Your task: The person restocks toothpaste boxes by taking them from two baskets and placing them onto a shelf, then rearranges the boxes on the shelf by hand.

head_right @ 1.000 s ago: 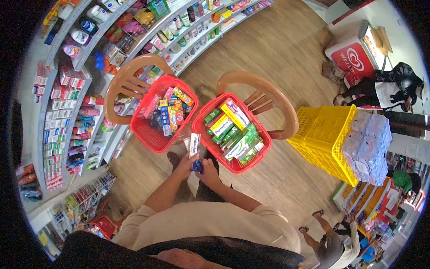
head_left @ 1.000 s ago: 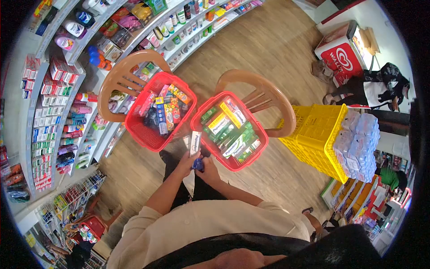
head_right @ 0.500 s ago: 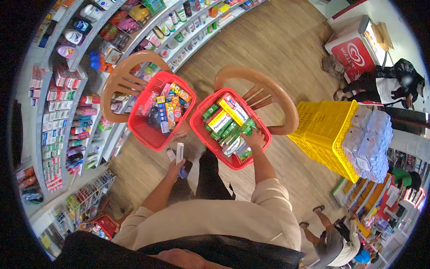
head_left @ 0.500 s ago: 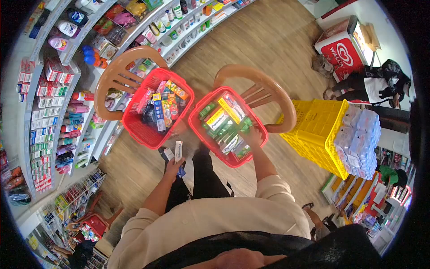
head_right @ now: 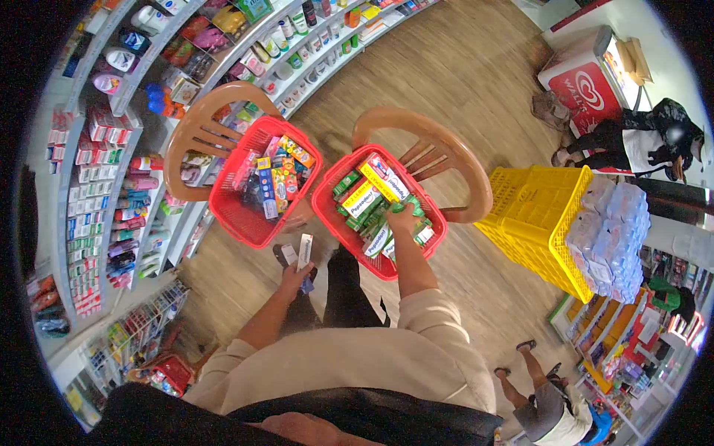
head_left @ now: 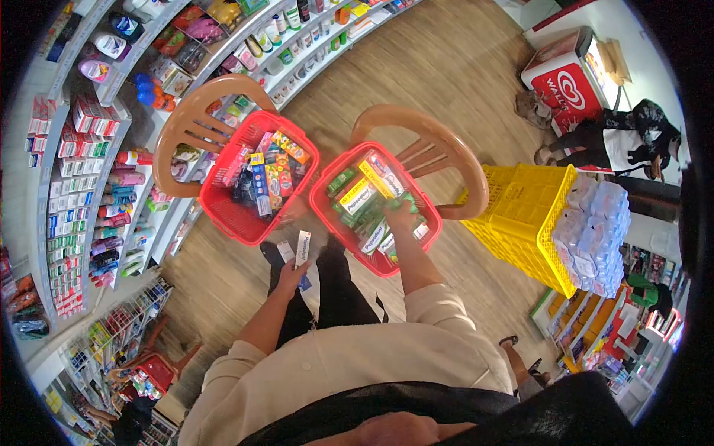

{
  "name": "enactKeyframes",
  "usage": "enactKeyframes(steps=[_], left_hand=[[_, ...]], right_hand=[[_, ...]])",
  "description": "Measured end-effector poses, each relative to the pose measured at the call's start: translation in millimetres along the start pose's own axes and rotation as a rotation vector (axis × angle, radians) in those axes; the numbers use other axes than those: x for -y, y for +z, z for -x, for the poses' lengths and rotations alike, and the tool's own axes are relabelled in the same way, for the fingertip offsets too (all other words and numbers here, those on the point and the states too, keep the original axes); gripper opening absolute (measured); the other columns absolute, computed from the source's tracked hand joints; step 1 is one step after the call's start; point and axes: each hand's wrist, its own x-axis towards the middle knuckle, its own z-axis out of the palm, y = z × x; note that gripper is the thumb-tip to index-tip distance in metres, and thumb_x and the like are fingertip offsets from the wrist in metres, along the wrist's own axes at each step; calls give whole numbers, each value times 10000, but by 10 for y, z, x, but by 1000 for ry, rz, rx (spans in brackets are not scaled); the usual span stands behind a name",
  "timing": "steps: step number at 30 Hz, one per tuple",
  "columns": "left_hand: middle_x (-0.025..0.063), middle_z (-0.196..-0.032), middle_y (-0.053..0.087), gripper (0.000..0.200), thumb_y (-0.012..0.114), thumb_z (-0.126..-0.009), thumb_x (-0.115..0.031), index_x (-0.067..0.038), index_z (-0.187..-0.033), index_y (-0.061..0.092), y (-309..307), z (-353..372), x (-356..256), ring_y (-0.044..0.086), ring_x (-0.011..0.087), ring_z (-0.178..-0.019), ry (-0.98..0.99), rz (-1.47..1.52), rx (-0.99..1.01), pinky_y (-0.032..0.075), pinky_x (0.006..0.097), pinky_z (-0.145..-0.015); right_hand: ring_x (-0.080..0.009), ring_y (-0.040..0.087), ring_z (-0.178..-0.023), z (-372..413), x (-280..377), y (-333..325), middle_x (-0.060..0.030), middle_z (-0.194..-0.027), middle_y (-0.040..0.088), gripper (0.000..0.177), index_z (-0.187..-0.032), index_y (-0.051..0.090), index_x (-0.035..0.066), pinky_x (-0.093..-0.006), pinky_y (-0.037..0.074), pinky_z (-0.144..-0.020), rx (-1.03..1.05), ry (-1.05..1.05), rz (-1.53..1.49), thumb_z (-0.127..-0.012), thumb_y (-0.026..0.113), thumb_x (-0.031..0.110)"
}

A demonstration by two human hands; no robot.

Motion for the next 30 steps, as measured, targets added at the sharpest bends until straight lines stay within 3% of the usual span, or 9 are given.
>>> enactKeyframes(steps=[1,4,9,12,14,16,20,23,30], left_hand=[[-20,-800,593,342,740,-809,-330,-67,-999,631,12,10,-11,525,87,-693,4,-4,-10,427,256,-619],[-7,-807,593,367,742,-805,-315,-42,-1023,627,4,37,-42,524,91,-706,-17,0,-27,428,257,-639],[10,-831,601,400,749,-798,-300,-14,-1047,621,-57,36,10,529,100,-735,-45,19,-39,434,261,-670],[20,-855,617,393,747,-800,-293,-8,-1041,623,-119,42,11,544,105,-753,-33,-9,-43,440,263,-680],[38,-889,634,394,746,-797,-294,-8,-1041,628,-158,73,8,564,118,-788,-1,-42,-61,449,274,-705],[48,-907,641,400,746,-796,-296,-9,-1047,629,-202,100,-6,571,127,-807,7,-42,-63,451,281,-720],[69,-947,651,420,748,-791,-307,-12,-1065,631,-263,51,90,581,147,-843,6,-75,-56,453,296,-759],[71,-961,653,424,749,-790,-307,-13,-1071,632,-305,-13,231,582,150,-841,-17,-87,-67,454,298,-763],[62,-938,647,448,754,-784,-311,3,-1078,628,-205,192,50,575,134,-834,-20,-66,-63,458,295,-736]], right_hand=[[-396,598,-1024,-152,-75,129,-267,-1129,584,640,-1217,448,140,-448,478,-897,24,-43,-144,-693,724,385],[-387,628,-961,-292,-161,360,-240,-1001,651,609,-1188,473,131,-452,480,-865,-135,-69,-207,-711,703,432],[-400,626,-949,-341,-224,493,-250,-988,642,585,-1146,494,98,-459,485,-823,-135,-79,-293,-727,705,448],[-392,615,-969,-428,-314,347,-214,-1002,647,568,-1160,507,84,-461,484,-838,48,-194,-228,-779,648,482],[-371,599,-1013,-736,-639,374,-189,-1110,617,579,-1203,509,86,-470,491,-836,-40,-312,118,-827,566,522],[-337,543,-1122,-379,-452,-130,-155,-1252,548,584,-1250,502,103,-540,455,-879,11,-187,423,-846,512,525],[-328,355,-1312,-456,-707,-261,-102,-1391,454,704,-1274,503,120,-643,304,-1002,254,-436,587,-740,621,565],[-348,336,-1322,-495,-528,-439,-97,-1412,437,808,-1280,500,133,-639,296,-1019,478,-349,627,-630,742,546],[-359,311,-1324,-337,-489,-308,-71,-1387,457,929,-1300,473,146,-650,279,-1015,468,-363,715,-512,847,467]])
